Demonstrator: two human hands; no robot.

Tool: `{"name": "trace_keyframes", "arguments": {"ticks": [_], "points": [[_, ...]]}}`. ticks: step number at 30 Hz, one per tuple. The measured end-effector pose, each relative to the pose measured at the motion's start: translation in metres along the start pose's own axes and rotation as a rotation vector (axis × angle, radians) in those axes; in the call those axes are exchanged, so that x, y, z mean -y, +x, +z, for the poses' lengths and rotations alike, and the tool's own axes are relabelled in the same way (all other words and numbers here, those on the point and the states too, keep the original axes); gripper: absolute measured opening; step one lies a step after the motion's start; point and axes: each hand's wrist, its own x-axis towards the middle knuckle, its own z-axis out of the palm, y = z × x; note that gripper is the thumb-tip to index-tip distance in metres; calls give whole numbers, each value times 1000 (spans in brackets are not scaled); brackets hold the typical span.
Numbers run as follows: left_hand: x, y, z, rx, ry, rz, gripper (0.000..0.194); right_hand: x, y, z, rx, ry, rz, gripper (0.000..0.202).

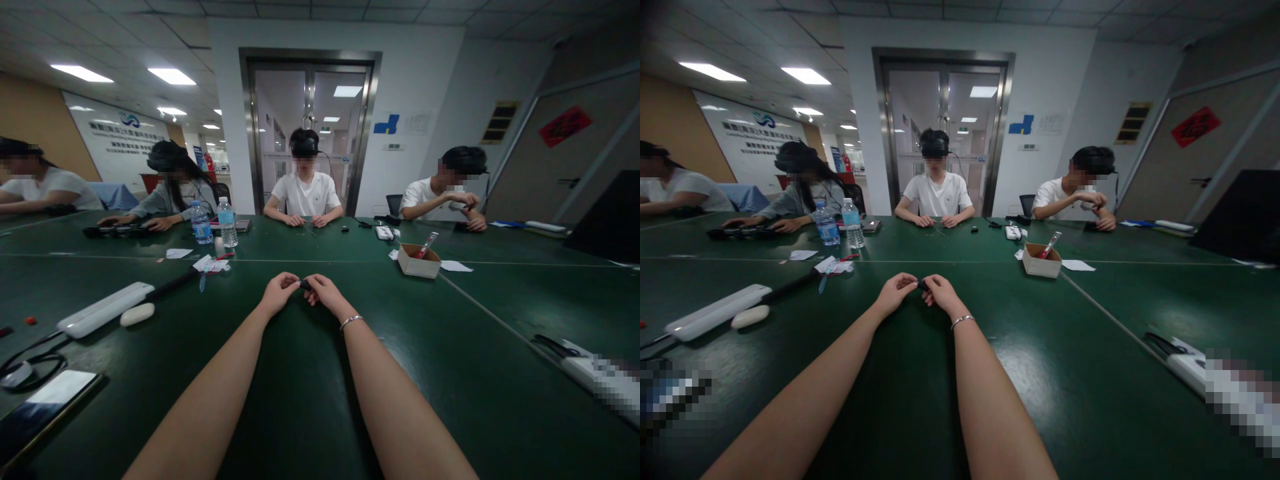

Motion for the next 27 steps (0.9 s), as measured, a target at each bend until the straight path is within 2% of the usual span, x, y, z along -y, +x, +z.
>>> {"name": "trace_keyframes", "arguments": {"ticks": [1,4,9,13,18,22,23,27], "points": [[1,0,0,-1,-1,2,20,0,0,0,5,3,-24,13],[2,0,-1,3,5,-1,21,0,-1,-1,-11,20,-64,36],[0,0,-1,11,17,-7,22,0,0,0,-2,-4,-2,11],[-2,-1,1,-8,31,-14,20,1,-2,-1,-7,24,-69,32],[0,0,1,-28,23,-17,21,1,-2,-1,-24,12,-7,16],[3,1,1,-27,22,-21,23,0,-1,-1,-27,54,-75,44],[3,1,1,-27,29,-19,24,-1,-1,-2,-33,58,-60,45],[5,2,0,-22,37,-19,25,-1,1,-2,-17,23,15,18]]}}
